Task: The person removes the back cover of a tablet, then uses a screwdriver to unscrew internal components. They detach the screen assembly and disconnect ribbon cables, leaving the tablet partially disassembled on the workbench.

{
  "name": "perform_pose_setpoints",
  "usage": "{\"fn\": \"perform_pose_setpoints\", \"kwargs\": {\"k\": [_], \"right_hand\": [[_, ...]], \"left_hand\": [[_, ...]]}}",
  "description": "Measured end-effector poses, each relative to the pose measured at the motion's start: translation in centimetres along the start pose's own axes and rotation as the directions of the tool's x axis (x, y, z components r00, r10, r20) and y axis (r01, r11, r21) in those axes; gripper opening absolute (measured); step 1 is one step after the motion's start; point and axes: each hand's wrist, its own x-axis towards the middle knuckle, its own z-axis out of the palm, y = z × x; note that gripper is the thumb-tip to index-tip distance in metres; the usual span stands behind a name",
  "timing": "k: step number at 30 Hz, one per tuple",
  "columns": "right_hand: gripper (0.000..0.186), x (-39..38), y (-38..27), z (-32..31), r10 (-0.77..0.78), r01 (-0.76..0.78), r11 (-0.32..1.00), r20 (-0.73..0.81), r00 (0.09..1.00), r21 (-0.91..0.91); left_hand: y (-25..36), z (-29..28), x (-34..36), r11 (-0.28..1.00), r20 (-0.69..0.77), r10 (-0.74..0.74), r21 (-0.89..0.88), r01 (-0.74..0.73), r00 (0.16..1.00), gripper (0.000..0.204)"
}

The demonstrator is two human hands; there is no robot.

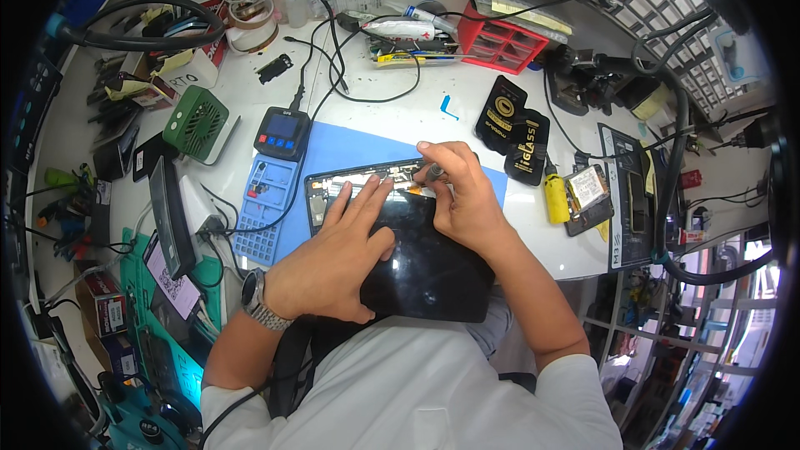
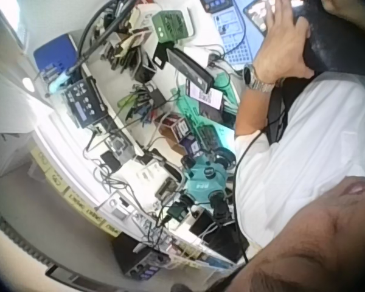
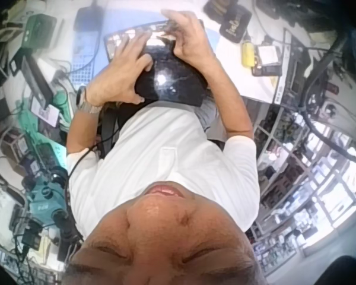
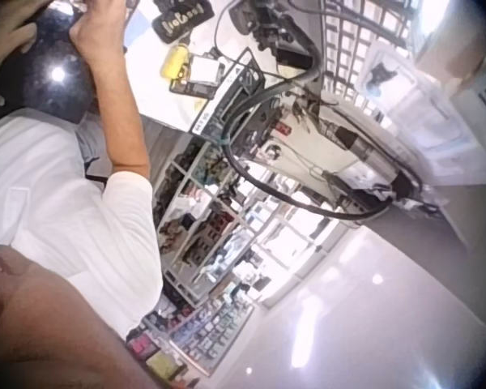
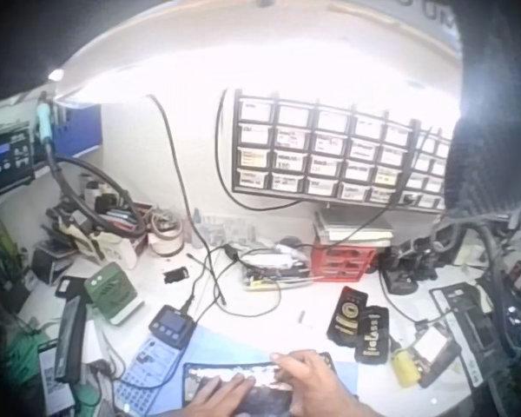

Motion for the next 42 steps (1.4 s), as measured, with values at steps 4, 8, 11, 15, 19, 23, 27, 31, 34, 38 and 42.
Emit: {"fn": "perform_pose_setpoints", "kwargs": {"k": [4,8,11,15,19,23,27,31,34,38,42], "right_hand": [[0.081,0.2,0.1,0.0,-0.040,0.036,0.996,-0.041,0.998,-0.082],[0.084,0.0,0.7,-0.2,-0.013,0.013,0.999,-0.003,1.000,-0.044],[0.086,0.2,0.3,-0.4,-0.080,0.072,0.976,-0.029,0.996,-0.204],[0.086,0.1,0.2,-0.2,0.004,-0.008,0.995,-0.045,0.999,-0.098],[0.088,-0.1,0.6,-0.4,-0.047,0.043,0.990,-0.026,0.999,-0.133],[0.087,-0.4,0.9,0.1,0.083,-0.080,0.995,-0.059,0.995,0.059],[0.093,0.2,0.3,-0.1,0.249,-0.216,0.938,-0.092,0.964,0.272],[0.099,3.2,-2.1,0.7,0.233,-0.194,0.922,-0.081,0.969,0.336],[0.092,6.2,-3.5,2.9,0.109,-0.096,0.938,-0.022,0.994,0.332],[0.059,11.0,-5.2,7.1,-0.023,-0.023,0.984,0.252,0.968,0.178],[0.064,14.3,-6.5,12.1,-0.028,-0.019,0.996,0.538,0.843,0.082]], "left_hand": [[0.3,-0.1,0.0,1.000,-0.008,0.001,0.021,-0.001,1.000,0.073],[0.4,-0.3,0.0,1.000,-0.011,0.004,0.029,-0.003,1.000,0.071],[0.4,-0.2,0.0,1.000,-0.008,0.000,0.026,0.000,1.000,0.070],[0.1,0.0,0.0,1.000,0.000,-0.006,0.009,0.006,1.000,0.075],[0.0,0.1,0.0,1.000,-0.009,0.000,0.003,0.000,1.000,0.075],[0.0,0.1,0.0,1.000,-0.010,0.000,-0.003,0.000,1.000,0.075],[0.0,0.3,-0.2,1.000,-0.021,0.008,0.004,-0.008,1.000,0.075],[0.0,0.2,-0.3,0.999,-0.027,0.023,0.046,-0.022,0.999,0.073],[-0.4,0.5,-0.4,0.999,-0.014,0.021,0.038,-0.021,1.000,0.077],[0.0,0.3,-0.5,0.998,0.047,-0.048,-0.032,0.050,0.998,0.079],[-0.5,0.6,-0.9,0.999,0.003,-0.004,-0.044,0.004,1.000,0.081]]}}
